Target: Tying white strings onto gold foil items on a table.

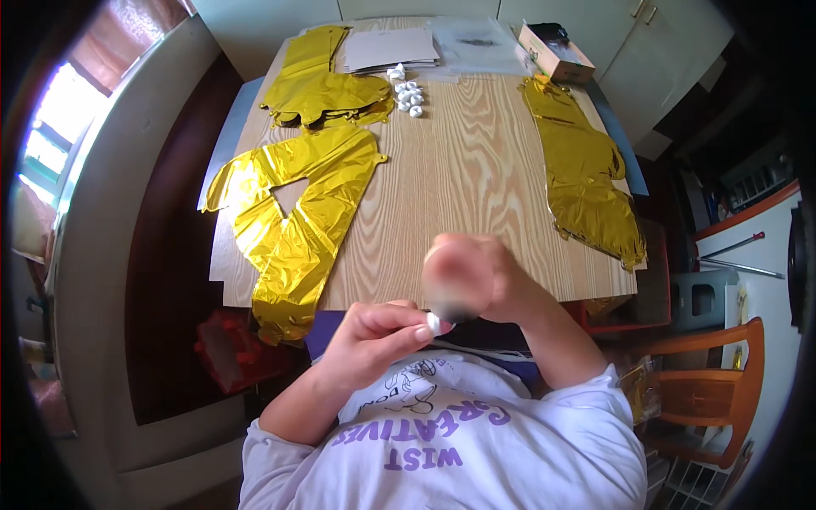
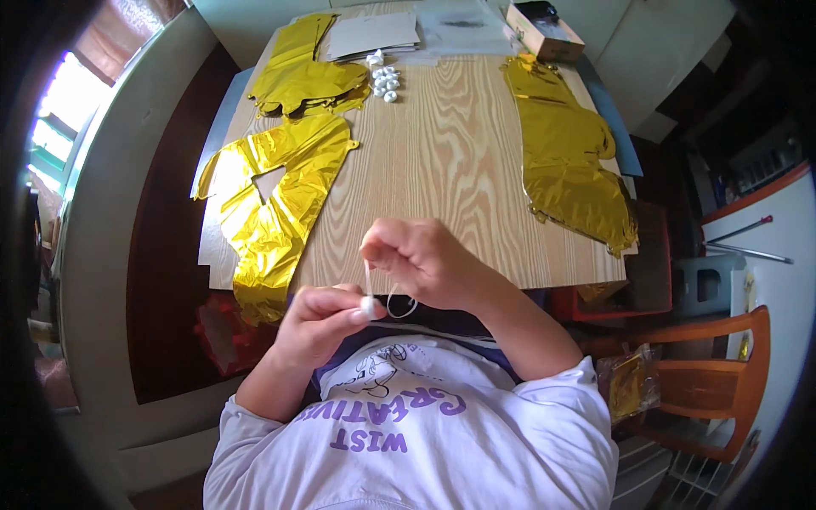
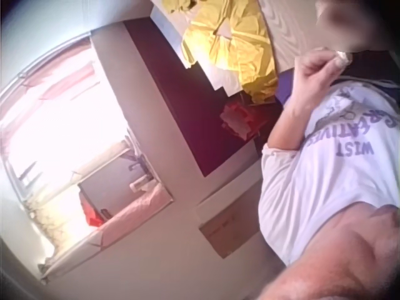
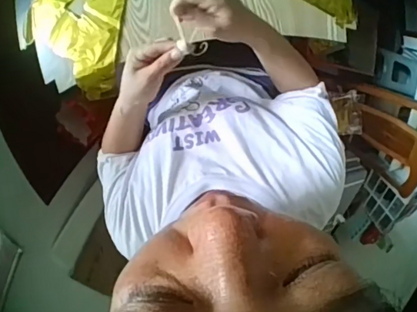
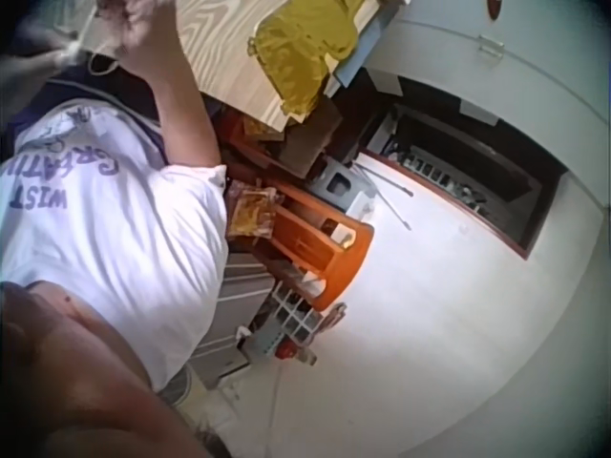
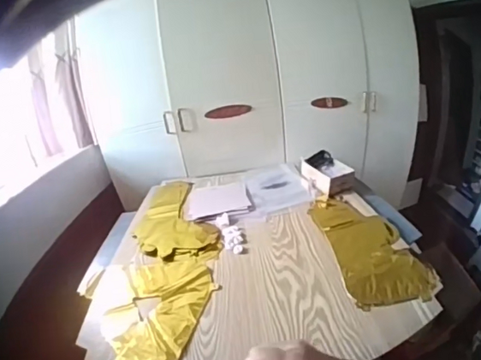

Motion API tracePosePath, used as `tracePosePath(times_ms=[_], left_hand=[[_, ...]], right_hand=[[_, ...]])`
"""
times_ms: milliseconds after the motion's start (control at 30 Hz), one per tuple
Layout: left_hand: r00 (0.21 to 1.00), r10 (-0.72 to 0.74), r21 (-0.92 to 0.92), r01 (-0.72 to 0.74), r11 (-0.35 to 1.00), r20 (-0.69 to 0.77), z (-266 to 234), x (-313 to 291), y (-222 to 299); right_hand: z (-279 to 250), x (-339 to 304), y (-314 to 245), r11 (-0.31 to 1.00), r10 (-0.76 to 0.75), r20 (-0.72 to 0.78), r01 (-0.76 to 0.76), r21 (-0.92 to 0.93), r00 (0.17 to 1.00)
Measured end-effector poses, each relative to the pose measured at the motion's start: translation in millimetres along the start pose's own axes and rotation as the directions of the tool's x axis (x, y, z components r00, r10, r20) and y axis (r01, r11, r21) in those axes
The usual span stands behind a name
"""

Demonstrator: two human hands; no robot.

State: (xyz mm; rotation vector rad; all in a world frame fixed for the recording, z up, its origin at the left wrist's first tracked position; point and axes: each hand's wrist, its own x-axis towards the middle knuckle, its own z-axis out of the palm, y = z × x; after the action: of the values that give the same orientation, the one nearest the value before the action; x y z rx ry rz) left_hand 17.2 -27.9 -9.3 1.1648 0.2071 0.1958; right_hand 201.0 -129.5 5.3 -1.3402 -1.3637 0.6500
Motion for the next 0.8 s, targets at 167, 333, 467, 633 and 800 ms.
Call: tracePosePath(times_ms=[167,333,467,633,800], left_hand=[[0.975,0.067,-0.137,-0.097,0.986,-0.21,-22.5,10.0,-6.0],[0.999,0.012,-0.114,-0.017,0.993,-0.042,0.6,-3.4,-0.9],[0.902,0.329,0.594,-0.106,0.797,-0.281,-22.1,16.2,0.4],[0.998,0.045,0.074,-0.041,0.996,-0.054,-9.3,5.1,4.1],[0.977,0.062,-0.038,-0.072,0.997,-0.202,-25.4,10.2,-15.1]], right_hand=[[29.5,-17.9,6.3,0.99,-0.118,0.205,0.131,-0.051,0.972],[10.5,-3.2,13.1,0.995,-0.048,0.035,0.051,-0.084,0.998],[28.0,-14.8,6.3,0.988,-0.132,0.183,0.144,-0.05,0.974],[11.4,4.7,10.4,0.998,-0.057,0.051,0.059,-0.038,0.997],[24.2,-5.5,9.3,0.991,-0.133,0.084,0.132,0.019,0.988]])
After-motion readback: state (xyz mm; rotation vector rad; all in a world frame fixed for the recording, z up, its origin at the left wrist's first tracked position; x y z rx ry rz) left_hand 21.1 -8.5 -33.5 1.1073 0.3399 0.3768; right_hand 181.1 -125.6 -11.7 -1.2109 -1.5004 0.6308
